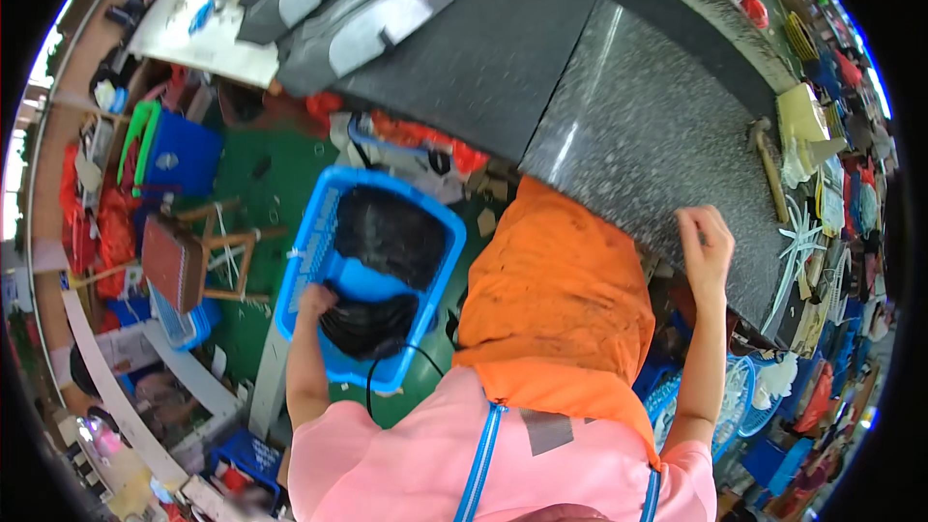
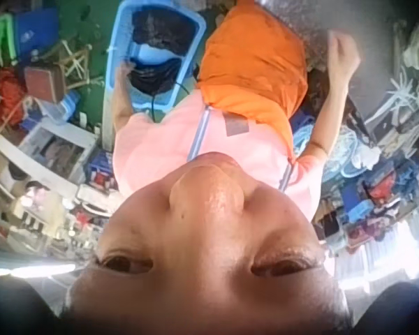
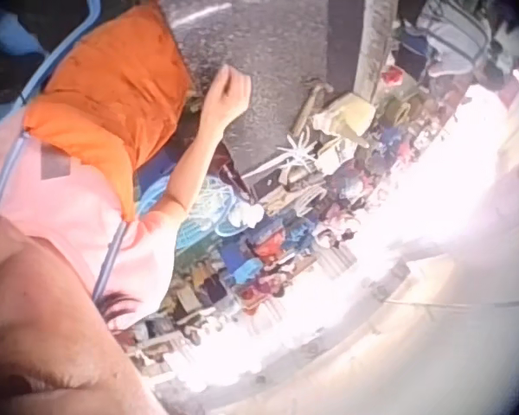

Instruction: The person applies adhesive strips to the edges of black fabric shoe components, folds the edges over to secure them, and occasionally uses a hammer to press the seams flat on a work bench.

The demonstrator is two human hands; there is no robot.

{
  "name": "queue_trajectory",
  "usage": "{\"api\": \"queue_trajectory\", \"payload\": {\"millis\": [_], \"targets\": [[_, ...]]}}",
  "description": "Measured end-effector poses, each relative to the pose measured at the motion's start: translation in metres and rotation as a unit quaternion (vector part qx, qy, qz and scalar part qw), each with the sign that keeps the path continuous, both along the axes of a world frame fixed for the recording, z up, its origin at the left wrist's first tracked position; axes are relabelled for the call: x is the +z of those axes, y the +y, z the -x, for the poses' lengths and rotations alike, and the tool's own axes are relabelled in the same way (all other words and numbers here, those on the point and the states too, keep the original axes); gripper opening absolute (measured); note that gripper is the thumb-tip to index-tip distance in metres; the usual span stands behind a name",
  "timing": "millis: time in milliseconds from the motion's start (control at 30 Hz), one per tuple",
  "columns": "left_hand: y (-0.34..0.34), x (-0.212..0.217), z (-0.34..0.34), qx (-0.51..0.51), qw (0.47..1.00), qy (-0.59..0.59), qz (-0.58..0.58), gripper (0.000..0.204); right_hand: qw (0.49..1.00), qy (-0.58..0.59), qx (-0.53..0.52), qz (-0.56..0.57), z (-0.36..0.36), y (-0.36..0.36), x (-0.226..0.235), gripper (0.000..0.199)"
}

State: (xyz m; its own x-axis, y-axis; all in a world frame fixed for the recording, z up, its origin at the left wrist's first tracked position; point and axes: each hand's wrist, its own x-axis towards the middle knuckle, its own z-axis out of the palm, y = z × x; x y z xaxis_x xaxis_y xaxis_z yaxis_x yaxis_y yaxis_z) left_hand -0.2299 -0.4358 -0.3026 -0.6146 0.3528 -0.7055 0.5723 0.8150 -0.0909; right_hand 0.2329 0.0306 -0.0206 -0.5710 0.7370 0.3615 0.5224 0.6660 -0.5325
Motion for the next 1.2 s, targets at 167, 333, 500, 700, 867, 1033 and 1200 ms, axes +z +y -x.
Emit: {"api": "queue_trajectory", "payload": {"millis": [167,333,500,700,867,1033,1200], "targets": [[0.217,0.206,0.028,0.019,0.698,0.255,-0.669,0.015,0.944,-0.125,-0.253,-0.174,-0.113,0.075,-0.009,0.033],[0.4,0.287,0.031,-0.259,0.649,0.43,-0.571,0.036,0.913,-0.212,-0.332,-0.105,-0.174,0.133,-0.039,0.055],[0.457,0.3,0.034,-0.188,0.76,0.375,-0.497,0.021,0.868,-0.297,-0.32,-0.236,-0.151,0.137,-0.017,0.056],[0.439,0.284,0.064,-0.173,0.814,0.293,-0.47,0.028,0.929,-0.252,-0.241,-0.126,-0.116,0.176,-0.004,0.044],[0.403,0.322,0.054,-0.107,0.844,-0.183,-0.494,0.021,0.945,-0.24,-0.208,-0.077,-0.119,0.188,-0.004,0.029],[0.377,0.358,-0.025,-0.064,0.875,-0.263,-0.402,0.01,0.966,-0.064,-0.221,0.118,-0.074,0.157,0.0,0.026],[0.394,0.376,-0.124,-0.39,0.811,0.031,-0.435,0.018,0.914,0.13,-0.095,0.373,-0.016,0.087,0.029,0.031]]}}
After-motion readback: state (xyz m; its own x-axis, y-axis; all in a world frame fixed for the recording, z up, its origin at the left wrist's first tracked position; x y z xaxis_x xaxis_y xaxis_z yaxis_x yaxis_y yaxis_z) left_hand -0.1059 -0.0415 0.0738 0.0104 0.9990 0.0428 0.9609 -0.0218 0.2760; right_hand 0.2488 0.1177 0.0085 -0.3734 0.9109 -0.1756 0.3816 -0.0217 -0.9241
